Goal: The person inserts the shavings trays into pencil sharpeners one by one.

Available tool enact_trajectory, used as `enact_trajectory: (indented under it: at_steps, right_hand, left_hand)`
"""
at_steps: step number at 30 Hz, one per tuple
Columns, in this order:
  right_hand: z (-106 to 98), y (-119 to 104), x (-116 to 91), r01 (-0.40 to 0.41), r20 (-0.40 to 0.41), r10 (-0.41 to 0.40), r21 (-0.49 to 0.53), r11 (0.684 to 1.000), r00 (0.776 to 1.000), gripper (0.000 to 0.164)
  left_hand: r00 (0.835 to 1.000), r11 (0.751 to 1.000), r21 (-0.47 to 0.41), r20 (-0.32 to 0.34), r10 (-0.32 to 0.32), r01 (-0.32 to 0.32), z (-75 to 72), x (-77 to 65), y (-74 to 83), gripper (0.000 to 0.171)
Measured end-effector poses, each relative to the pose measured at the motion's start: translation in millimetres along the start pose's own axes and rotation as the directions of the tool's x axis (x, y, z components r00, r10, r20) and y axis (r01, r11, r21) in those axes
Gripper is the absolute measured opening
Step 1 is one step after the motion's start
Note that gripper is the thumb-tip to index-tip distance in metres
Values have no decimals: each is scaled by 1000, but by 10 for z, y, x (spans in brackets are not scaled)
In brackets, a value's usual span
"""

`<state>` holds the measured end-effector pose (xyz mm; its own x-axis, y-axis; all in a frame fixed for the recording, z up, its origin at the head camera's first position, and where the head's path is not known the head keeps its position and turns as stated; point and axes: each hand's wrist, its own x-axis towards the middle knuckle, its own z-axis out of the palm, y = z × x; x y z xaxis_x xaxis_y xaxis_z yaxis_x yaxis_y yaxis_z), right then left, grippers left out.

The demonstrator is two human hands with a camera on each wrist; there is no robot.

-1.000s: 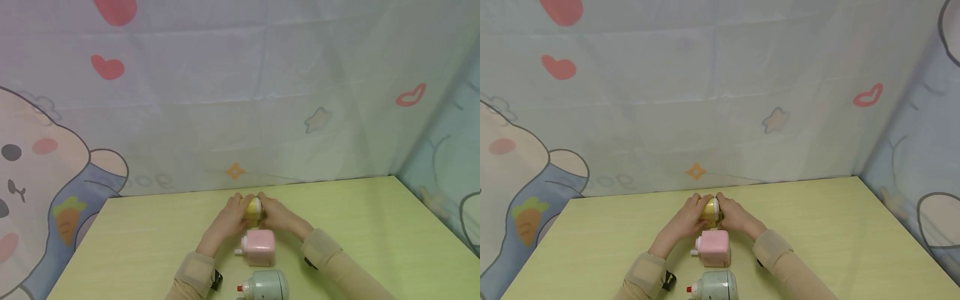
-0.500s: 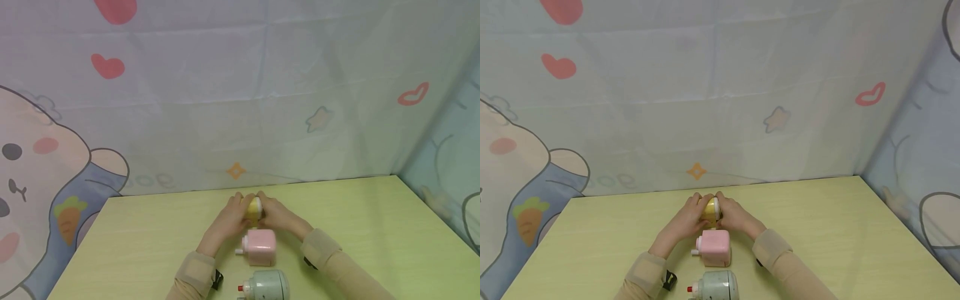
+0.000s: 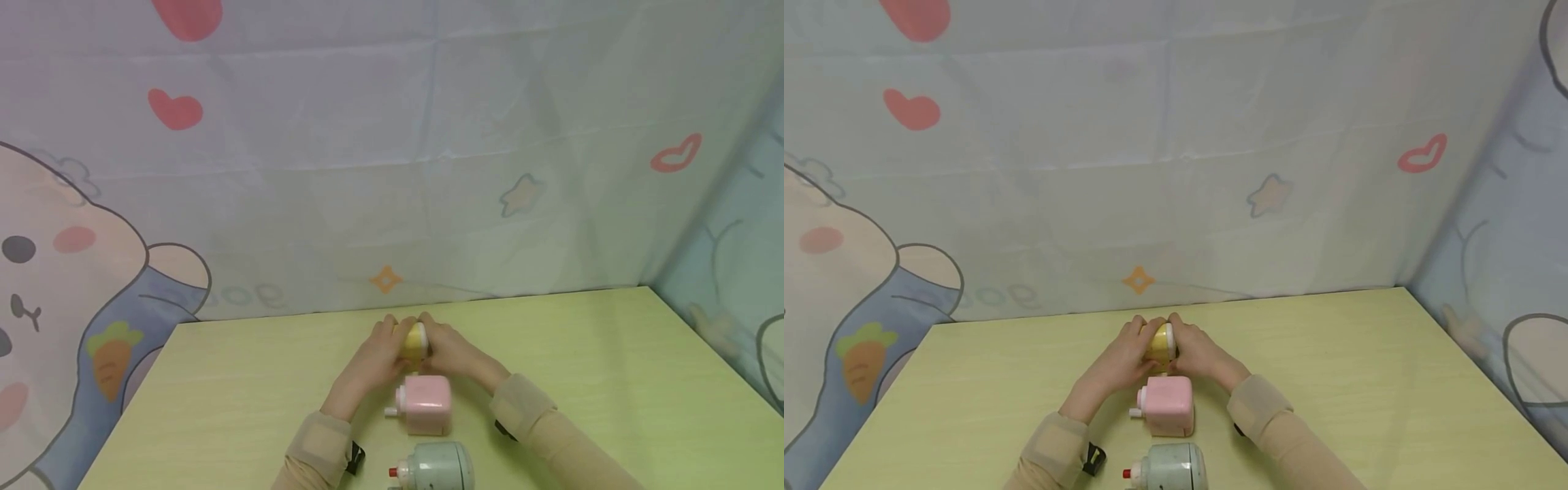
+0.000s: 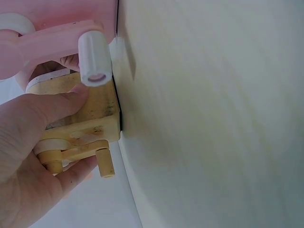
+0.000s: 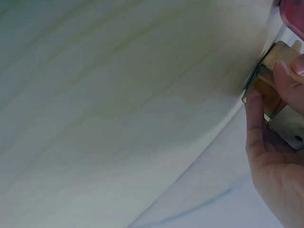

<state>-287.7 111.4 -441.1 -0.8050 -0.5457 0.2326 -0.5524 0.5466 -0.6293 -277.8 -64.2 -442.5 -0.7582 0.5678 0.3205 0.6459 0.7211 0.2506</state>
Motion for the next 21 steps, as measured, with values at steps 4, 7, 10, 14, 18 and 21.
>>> enact_trajectory:
  at_steps: [4,7,10,14,18,21]
  right_hand:
    - [-9,-6,-16,-15,-5,15,-4,1000,1000,57]
    - [-14,1,-15,-19,-6,18,-4,1000,1000,58]
    - [-26,31,-26,-16,3,16,-2,1000,1000,58]
    - [-50,89,-65,-18,22,19,-12,1000,1000,59]
    - [-142,103,-138,-81,28,82,-38,996,996,61]
    - [-225,78,-202,-118,3,119,-80,990,993,57]
  left_hand:
    - [1000,1000,2,9,-5,5,1,9,9,70]
    - [1000,1000,1,13,-5,5,-1,17,10,71]
    - [1000,1000,-1,18,-8,8,10,28,12,70]
    - [1000,1000,-7,17,-16,16,45,35,9,70]
    - [999,1000,-12,18,-27,27,59,46,2,73]
    - [999,999,-10,20,-43,43,41,48,-8,79]
